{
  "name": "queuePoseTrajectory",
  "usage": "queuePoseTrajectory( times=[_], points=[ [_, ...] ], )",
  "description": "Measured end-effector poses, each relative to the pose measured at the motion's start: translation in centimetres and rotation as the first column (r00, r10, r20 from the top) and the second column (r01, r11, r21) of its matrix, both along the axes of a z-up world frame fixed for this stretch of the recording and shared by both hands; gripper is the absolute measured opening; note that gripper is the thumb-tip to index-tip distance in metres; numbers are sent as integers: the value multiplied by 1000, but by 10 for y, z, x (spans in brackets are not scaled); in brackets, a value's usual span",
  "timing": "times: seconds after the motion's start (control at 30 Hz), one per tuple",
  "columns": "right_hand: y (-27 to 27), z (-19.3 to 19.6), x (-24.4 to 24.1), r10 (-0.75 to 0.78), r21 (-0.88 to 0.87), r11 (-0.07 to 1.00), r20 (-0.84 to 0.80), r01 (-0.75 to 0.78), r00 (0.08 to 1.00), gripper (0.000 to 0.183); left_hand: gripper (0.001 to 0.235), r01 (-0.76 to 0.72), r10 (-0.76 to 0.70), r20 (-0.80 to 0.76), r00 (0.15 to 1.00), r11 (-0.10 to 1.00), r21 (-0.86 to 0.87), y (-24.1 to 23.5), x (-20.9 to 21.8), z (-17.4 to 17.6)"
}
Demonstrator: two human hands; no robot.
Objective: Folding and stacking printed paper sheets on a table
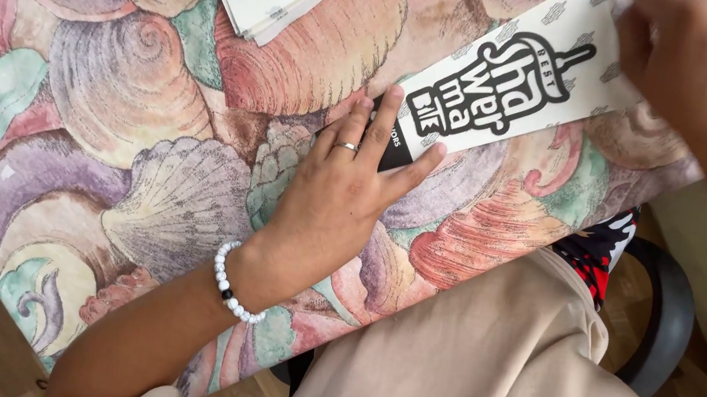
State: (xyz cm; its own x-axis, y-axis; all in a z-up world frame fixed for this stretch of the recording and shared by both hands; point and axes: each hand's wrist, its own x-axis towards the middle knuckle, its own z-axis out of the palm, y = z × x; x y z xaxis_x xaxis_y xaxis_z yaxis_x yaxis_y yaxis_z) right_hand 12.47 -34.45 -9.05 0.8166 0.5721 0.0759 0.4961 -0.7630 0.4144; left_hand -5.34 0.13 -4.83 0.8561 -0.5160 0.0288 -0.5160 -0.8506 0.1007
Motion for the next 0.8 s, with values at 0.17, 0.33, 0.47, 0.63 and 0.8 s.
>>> queuePoseTrajectory(
  times=[0.17,0.33,0.47,0.63,0.8],
  points=[
    [50,30,-77,630,514,679,-42,-524,775,23,77,-33,33,-13,999,999,-28,-4,-5,2],
    [30,26,-81,595,528,686,-9,-502,804,17,68,-167,165,-24,986,980,-110,-7,-20,3],
    [9,22,-69,451,510,764,15,-395,892,18,43,-186,167,-83,983,912,-367,6,-17,12],
    [96,31,-63,545,516,739,-81,-433,834,57,27,-143,158,45,986,959,-245,-1,-6,17],
    [165,26,-62,650,584,527,191,-618,735,32,15,-224,233,147,961,972,-77,1,-2,-4]
  ],
)
